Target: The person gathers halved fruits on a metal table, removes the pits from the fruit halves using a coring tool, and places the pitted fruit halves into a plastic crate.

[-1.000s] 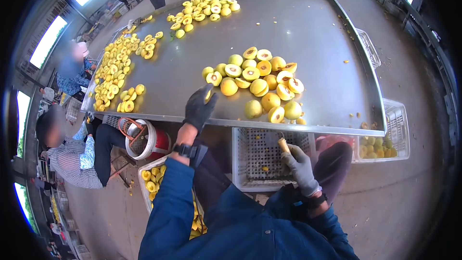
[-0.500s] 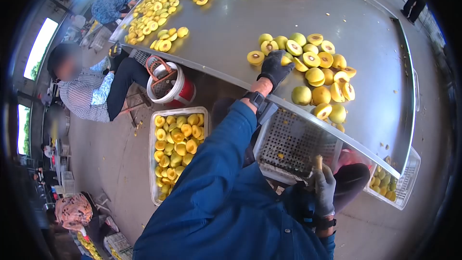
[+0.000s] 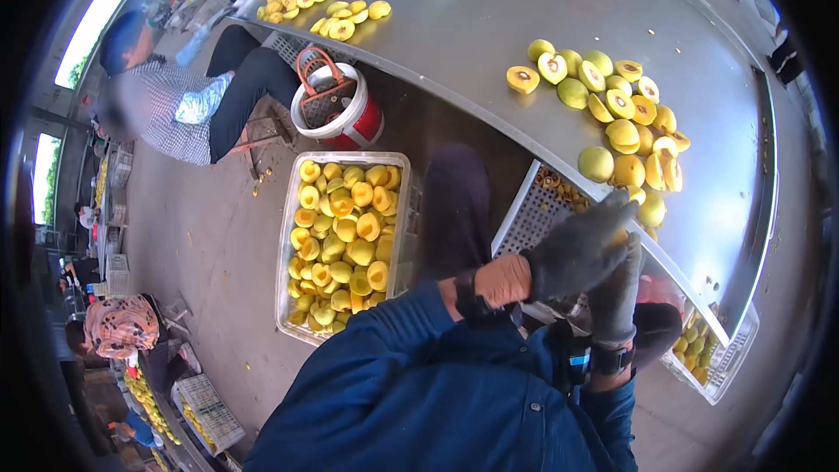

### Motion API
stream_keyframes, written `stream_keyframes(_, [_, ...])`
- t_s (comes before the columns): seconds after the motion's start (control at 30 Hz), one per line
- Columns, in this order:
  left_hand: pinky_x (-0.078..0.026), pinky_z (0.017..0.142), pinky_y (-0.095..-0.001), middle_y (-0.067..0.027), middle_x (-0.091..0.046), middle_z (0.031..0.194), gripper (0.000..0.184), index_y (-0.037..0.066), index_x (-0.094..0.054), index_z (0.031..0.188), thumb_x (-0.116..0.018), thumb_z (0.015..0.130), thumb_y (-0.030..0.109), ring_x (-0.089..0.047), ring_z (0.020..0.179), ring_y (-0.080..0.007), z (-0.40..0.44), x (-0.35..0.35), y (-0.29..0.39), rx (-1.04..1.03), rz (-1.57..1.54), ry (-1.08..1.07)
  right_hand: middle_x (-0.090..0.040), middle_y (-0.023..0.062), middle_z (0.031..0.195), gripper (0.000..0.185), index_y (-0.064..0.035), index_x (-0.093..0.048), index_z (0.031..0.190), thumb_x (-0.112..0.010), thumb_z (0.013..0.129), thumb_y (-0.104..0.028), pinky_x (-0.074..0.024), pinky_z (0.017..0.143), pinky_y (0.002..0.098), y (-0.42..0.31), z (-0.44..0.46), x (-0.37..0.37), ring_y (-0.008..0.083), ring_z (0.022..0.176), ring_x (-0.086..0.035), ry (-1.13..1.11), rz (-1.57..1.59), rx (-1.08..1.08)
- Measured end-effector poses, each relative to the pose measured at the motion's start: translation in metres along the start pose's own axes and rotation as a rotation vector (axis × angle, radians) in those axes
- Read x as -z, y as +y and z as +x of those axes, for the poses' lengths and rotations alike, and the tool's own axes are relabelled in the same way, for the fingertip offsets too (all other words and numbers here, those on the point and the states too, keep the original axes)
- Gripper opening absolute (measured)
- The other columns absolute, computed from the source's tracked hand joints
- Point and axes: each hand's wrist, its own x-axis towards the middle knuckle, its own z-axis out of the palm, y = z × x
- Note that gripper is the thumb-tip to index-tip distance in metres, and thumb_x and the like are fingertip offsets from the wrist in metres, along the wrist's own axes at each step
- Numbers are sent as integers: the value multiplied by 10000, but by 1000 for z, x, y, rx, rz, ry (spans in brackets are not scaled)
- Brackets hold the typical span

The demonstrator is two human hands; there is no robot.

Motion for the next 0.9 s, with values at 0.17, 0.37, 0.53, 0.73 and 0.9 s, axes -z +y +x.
stream_keyframes(0.17, [-415,1049,-433,-242,-504,1360,550,21,-464,1373,-656,890,200,-494,1280,-374,-9,92,6,26,-151,-109,-600,168,1189,637,-25,-438,1364,-464,977,-531,-537,715,318,-11,3,-5,208,834,-623,-297,550,-284])
stream_keyframes(0.37, [-440,1013,-401,-150,-631,1235,358,67,-590,1260,-591,929,202,-588,1159,-310,-130,277,-134,460,674,133,-644,180,1021,669,-20,-444,1352,-505,945,-548,-469,453,249,-3,-4,18,167,554,-544,11,335,-249])
stream_keyframes(0.53, [-460,956,-462,-158,-596,1268,483,146,-571,1302,-639,839,270,-553,1171,-329,-266,320,-206,679,1223,-481,-650,155,1005,700,14,-386,1416,-475,975,-522,-473,481,229,1,-12,23,145,587,-545,154,-11,-124])
stream_keyframes(0.73, [-478,943,-416,-151,-646,1194,490,107,-602,1280,-687,829,278,-588,1102,-329,-305,331,-249,590,1084,-99,-652,121,999,674,57,-391,1399,-432,1010,-492,-460,504,199,-2,-27,10,104,617,-544,45,-986,198])
stream_keyframes(0.9, [-539,804,-331,-122,-690,1083,268,74,-659,1188,-582,938,132,-672,888,-229,-288,341,-196,1102,418,386,-647,115,1044,641,45,-396,1395,-425,1019,-473,-457,516,196,-1,-31,-3,100,616,-536,63,-1091,274])
